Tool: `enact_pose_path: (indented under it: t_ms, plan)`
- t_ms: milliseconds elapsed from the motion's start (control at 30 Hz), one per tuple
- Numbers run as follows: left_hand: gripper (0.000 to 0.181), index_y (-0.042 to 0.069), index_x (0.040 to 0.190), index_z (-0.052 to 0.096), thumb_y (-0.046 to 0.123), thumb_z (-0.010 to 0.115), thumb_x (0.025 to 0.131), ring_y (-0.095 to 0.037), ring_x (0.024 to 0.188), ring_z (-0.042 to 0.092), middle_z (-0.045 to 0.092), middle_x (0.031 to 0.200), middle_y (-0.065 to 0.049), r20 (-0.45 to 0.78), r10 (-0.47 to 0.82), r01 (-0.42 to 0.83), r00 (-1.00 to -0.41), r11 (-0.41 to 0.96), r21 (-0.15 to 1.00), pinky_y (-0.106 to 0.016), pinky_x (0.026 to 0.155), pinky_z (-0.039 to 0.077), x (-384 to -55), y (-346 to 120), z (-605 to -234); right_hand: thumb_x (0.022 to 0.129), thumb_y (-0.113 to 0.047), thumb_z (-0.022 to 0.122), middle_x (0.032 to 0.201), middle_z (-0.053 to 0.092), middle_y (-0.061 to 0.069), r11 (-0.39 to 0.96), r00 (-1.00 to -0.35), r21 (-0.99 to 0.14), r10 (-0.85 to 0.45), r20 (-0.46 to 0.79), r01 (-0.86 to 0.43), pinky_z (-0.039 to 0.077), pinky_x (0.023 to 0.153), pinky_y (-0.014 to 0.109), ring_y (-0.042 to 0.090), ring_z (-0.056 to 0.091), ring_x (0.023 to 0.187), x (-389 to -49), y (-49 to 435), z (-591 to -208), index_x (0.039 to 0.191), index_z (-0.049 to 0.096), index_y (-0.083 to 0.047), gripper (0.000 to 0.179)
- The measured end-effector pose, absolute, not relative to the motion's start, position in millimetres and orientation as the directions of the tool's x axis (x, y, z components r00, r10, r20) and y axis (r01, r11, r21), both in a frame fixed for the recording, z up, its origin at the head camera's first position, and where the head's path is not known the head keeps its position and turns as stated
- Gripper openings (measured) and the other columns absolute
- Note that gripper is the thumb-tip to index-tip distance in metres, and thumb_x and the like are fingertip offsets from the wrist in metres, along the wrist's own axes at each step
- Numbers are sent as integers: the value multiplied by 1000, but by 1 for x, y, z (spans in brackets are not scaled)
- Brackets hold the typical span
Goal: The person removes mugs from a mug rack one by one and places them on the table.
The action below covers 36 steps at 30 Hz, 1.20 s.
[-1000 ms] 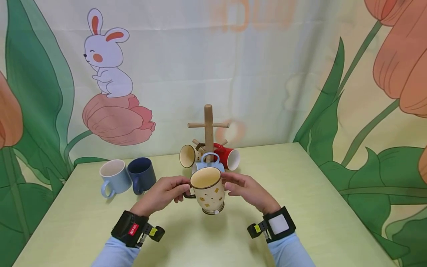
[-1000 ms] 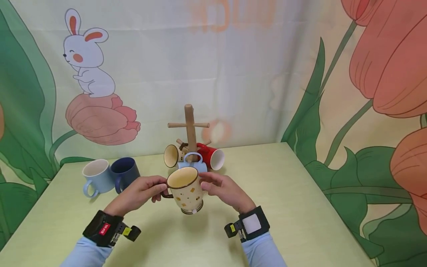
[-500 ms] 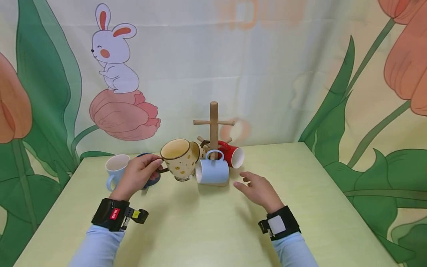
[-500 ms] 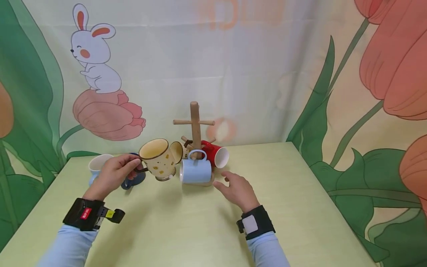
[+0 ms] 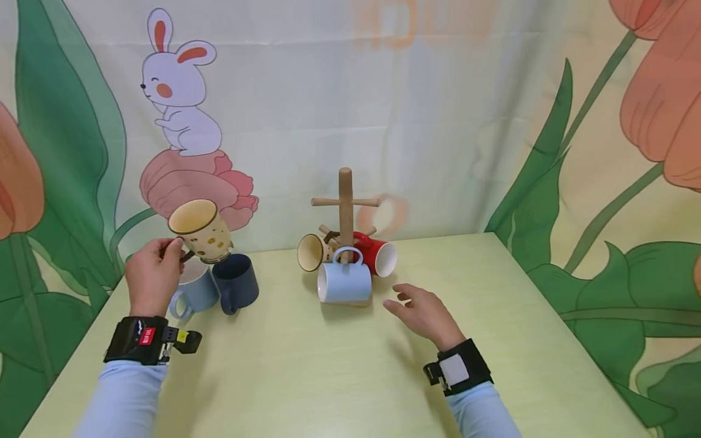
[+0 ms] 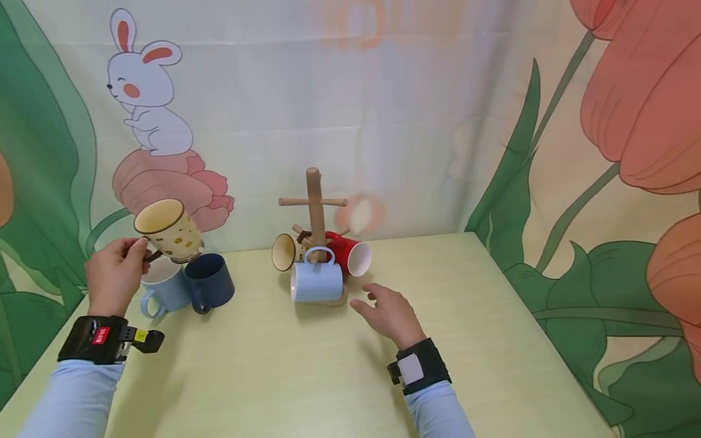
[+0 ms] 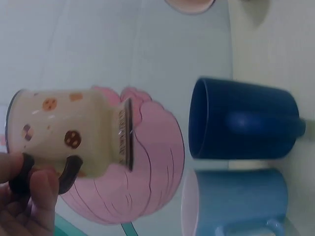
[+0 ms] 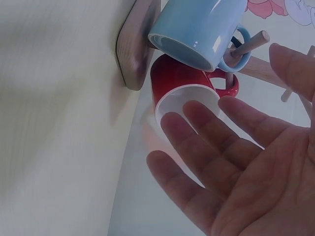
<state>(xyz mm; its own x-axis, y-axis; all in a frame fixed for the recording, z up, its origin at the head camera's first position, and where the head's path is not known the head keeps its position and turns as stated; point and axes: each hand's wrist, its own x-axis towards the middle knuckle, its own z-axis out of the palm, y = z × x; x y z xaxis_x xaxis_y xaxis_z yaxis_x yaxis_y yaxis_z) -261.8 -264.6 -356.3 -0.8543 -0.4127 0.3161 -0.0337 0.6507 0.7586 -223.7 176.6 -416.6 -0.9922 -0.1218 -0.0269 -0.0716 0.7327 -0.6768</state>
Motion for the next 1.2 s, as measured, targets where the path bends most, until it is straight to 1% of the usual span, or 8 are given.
enact_pose_path:
  t_ms: [133,300,400,533,633,733,800,1200]
  plan:
    - [48,0,126,64,38,45,104,1,65,50,67,104,-17,294,-549,-104,-782,581,807,-17,56,41,-268,-287,-359,96,-41,64,128,63,16,730,-993,-680,-118,-26,-69,51,91,48,33,63,112,-224,179,-418,137,57,-4,55]
    - [46,0,128,64,35,46,103,6,59,47,62,90,-4,249,-651,-159,-717,501,851,-15,51,40,-272,-309,-366,96,-40,64,126,64,16,723,-993,-687,-117,-20,-71,51,91,48,33,63,111,-224,182,-420,136,58,-4,54]
    - [47,-2,127,64,33,45,102,2,63,45,66,95,-11,241,-687,-192,-686,490,850,-19,54,38,-274,-320,-373,96,-40,64,126,64,16,721,-993,-691,-110,-32,-58,51,91,48,33,63,112,-225,182,-420,136,58,-4,54]
    - [47,-3,127,64,31,43,102,-15,79,50,64,120,-22,207,-721,-243,-661,467,850,-27,59,36,-276,-329,-384,96,-40,65,126,64,15,719,-994,-693,-105,-34,-52,51,92,48,33,63,112,-224,184,-421,136,58,-5,54]
    - [48,-5,128,62,30,41,103,-32,97,55,62,125,-25,172,-730,-272,-662,447,852,-33,66,38,-275,-335,-393,96,-39,65,125,64,15,719,-994,-693,-106,-30,-56,50,91,48,32,63,111,-224,185,-422,136,58,-5,53]
    - [49,-10,127,59,28,39,103,-43,116,50,58,127,-30,157,-726,-284,-669,445,849,-47,82,41,-273,-340,-403,96,-38,64,125,64,14,716,-994,-696,-103,-39,-48,50,91,48,33,62,111,-224,185,-424,136,58,-5,52]
    - [50,-13,127,57,27,38,104,-47,123,44,55,128,-33,134,-722,-302,-679,442,845,-55,93,35,-271,-342,-411,96,-38,64,125,64,14,714,-994,-699,-102,-50,-38,50,91,48,32,62,112,-224,186,-425,136,58,-5,52]
    - [52,-17,123,55,28,35,105,-53,121,39,51,125,-38,59,-686,-398,-725,488,777,-59,99,28,-272,-343,-444,95,-41,65,125,64,13,712,-993,-702,-87,-78,-7,51,90,47,32,62,112,-223,188,-427,135,59,-7,53]
